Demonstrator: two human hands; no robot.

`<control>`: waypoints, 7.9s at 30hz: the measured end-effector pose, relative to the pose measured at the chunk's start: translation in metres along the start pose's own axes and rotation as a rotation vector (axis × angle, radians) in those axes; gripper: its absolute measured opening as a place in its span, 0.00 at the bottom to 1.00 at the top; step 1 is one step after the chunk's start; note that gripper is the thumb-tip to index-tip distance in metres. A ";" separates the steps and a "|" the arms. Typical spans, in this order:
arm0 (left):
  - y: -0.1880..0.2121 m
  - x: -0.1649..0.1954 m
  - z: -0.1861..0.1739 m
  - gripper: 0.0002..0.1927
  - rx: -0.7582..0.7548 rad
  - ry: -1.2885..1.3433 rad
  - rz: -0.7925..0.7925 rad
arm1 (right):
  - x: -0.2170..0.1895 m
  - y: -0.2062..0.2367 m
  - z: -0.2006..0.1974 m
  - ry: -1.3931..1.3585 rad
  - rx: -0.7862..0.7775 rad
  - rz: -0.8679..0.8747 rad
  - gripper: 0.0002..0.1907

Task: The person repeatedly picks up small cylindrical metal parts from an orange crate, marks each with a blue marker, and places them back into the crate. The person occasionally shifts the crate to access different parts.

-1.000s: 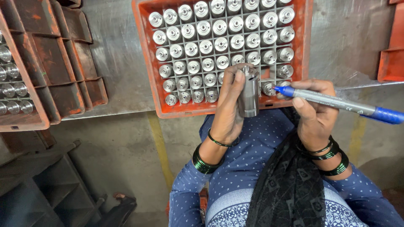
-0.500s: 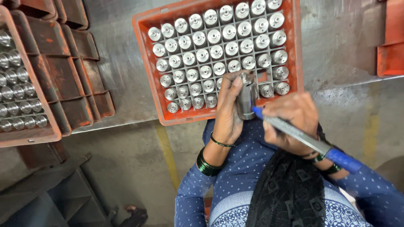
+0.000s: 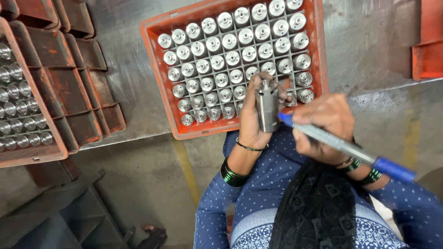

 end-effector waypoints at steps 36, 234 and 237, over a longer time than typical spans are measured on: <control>0.000 0.053 -0.004 0.21 -0.050 -1.313 0.585 | 0.112 -0.009 0.032 0.451 -0.429 0.104 0.30; -0.024 -0.004 -0.022 0.26 0.076 -0.468 -0.022 | 0.043 0.002 -0.032 0.405 -0.123 0.070 0.27; -0.020 -0.026 -0.006 0.30 -0.019 -0.148 -0.214 | 0.015 0.008 -0.026 0.309 -0.109 0.054 0.29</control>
Point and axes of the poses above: each hand's wrist, its own y-axis away from the middle knuckle, its own z-axis out of the palm, x = y × z, the point moved 9 cm from there along -y, towards the middle knuckle, and after that the axes turned 3 degrees about y, right-handed, at the moved point
